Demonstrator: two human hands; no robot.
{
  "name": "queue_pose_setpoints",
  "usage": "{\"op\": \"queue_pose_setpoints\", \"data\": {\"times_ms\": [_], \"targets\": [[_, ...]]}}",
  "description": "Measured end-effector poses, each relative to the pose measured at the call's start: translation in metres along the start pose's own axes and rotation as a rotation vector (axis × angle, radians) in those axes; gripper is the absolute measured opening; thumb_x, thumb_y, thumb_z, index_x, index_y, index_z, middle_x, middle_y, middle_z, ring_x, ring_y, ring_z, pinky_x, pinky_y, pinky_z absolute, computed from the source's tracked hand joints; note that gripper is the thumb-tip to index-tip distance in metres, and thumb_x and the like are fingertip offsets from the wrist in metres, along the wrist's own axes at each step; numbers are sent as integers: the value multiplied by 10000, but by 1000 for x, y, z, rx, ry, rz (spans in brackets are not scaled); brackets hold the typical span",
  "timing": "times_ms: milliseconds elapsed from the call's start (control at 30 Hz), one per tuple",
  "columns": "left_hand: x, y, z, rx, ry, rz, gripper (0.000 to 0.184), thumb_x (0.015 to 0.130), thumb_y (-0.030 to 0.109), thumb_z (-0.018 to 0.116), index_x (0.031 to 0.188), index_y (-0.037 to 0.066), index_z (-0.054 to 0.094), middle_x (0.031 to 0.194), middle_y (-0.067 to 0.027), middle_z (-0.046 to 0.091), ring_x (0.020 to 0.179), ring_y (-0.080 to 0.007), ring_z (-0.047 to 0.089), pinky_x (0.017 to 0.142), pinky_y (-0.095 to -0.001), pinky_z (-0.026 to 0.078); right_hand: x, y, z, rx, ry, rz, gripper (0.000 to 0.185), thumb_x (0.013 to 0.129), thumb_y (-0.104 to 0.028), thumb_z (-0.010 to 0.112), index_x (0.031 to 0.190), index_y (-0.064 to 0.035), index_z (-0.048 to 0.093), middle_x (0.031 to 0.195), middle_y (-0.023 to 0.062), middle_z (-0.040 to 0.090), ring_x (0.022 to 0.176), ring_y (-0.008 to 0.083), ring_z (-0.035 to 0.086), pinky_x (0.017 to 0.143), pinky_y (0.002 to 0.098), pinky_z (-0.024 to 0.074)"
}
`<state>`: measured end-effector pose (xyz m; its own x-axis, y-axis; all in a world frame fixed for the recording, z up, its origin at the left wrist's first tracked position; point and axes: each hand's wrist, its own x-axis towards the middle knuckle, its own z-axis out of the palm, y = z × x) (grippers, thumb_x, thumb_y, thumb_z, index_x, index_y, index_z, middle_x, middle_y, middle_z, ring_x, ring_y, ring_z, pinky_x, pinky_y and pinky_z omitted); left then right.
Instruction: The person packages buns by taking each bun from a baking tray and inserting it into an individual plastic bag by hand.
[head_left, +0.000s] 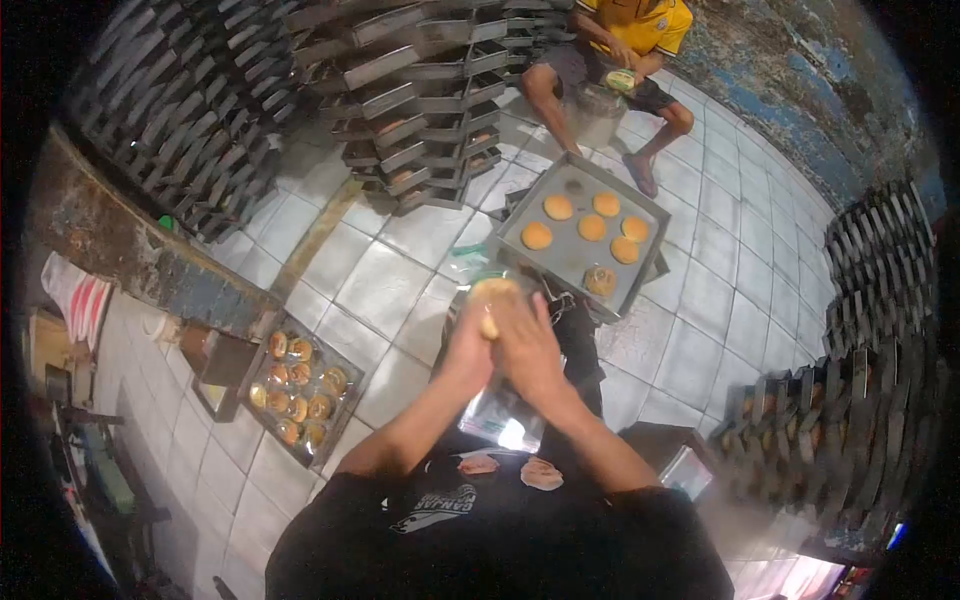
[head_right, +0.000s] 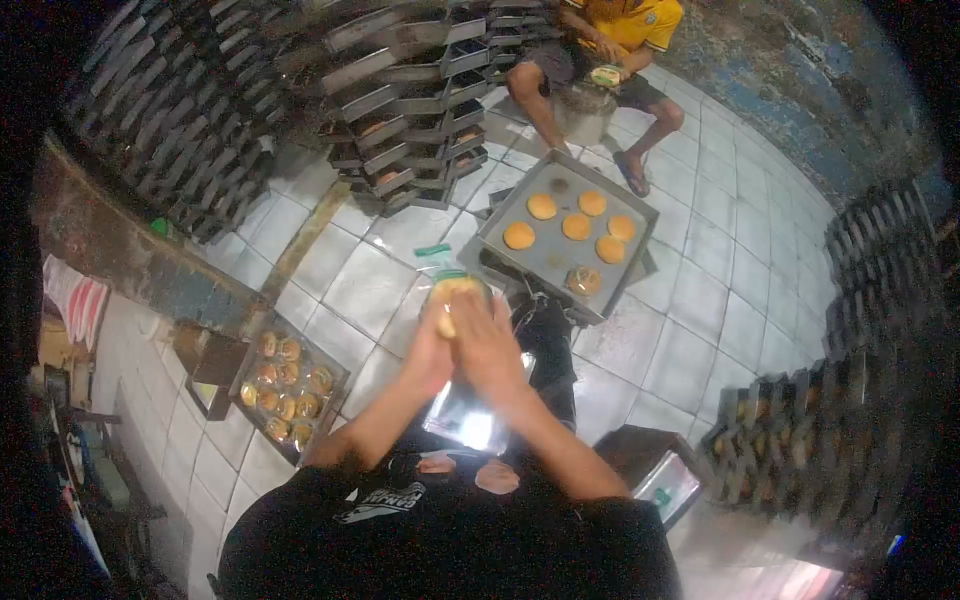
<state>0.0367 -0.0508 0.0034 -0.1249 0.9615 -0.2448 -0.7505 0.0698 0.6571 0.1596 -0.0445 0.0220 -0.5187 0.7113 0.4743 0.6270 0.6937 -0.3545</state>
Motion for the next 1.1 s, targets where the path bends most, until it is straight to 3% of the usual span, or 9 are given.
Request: {"op": "queue_pose_setpoints", "data": {"times_ms": [333, 433, 633, 733, 800, 867, 967, 1033, 1100], "targets": [[48, -4, 20, -82, 72, 25, 396, 1046, 405, 539, 1302, 104, 548, 1259, -73, 635, 1148, -227, 625, 994, -416, 511, 53, 24, -7, -13, -132, 52, 404, 902, -95, 610, 1296, -10, 576, 1299, 187, 637, 1278, 369, 568, 1175, 611, 302], [51, 15, 16, -314, 24, -85, 606, 1050, 562, 444, 1409, 75, 469, 1363, -104, 582, 1209, -270, 588, 1012, -456, 501, 59, 6, -32, 129, -17, -40, 267, 881, -60, 634, 1148, -45, 628, 1129, 149, 678, 1145, 390, 624, 1047, 549, 443], [71, 15, -20, -321, 17, -217, 772, 1049, 676, 267, 1392, 27, 506, 1383, -186, 571, 1247, -342, 577, 1081, -516, 481, 36, -13, -42, 1191, -662, 387, 78, 922, -63, 699, 943, -28, 632, 939, 63, 673, 874, 174, 642, 782, 338, 505], [63, 42, -24, -374, 112, -168, 727, 1077, 618, 250, 1361, 7, 522, 1349, -200, 594, 1240, -348, 590, 1087, -521, 490, 33, -30, -68, 1546, -837, -94, 180, 880, -98, 775, 990, -27, 652, 985, 65, 666, 898, 190, 651, 797, 320, 514], [48, 60, -31, -326, 170, -139, 676, 1077, 604, 291, 1328, 33, 549, 1319, -183, 615, 1232, -342, 596, 1093, -522, 483, 21, -16, -66, 1097, -653, 277, 294, 844, -125, 822, 1065, -7, 667, 1068, 88, 678, 947, 220, 674, 841, 357, 536], [8, 58, -17, -424, -22, -259, 610, 1066, 597, 368, 1335, 85, 562, 1350, -148, 614, 1226, -322, 603, 1081, -508, 489, 27, -6, -34, 265, 224, 206, 244, 854, -93, 795, 1056, -13, 685, 1077, 119, 682, 933, 277, 685, 805, 374, 551], [-10, 54, -20, -297, -35, -515, 626, 1070, 579, 386, 1389, 64, 546, 1393, -133, 600, 1243, -284, 601, 1073, -452, 490, 29, -22, -47, 310, 131, -12, 211, 871, -86, 768, 1059, -22, 697, 1039, 152, 681, 922, 318, 688, 777, 385, 553], [13, 47, -30, 519, 156, 175, 633, 1086, 537, 392, 1443, 27, 509, 1391, -130, 611, 1224, -252, 612, 1059, -392, 487, 26, -10, -35, 371, 80, 139, 198, 899, -105, 736, 1072, -20, 693, 1007, 163, 681, 894, 325, 689, 760, 382, 552], [21, 52, -35, 414, -34, 63, 574, 1091, 474, 429, 1410, 12, 550, 1378, -125, 629, 1252, -234, 599, 1078, -379, 466, 36, 9, -28, 534, -64, 486, 215, 987, -195, 639, 1074, -2, 674, 897, 187, 673, 822, 336, 691, 743, 379, 548]]}}
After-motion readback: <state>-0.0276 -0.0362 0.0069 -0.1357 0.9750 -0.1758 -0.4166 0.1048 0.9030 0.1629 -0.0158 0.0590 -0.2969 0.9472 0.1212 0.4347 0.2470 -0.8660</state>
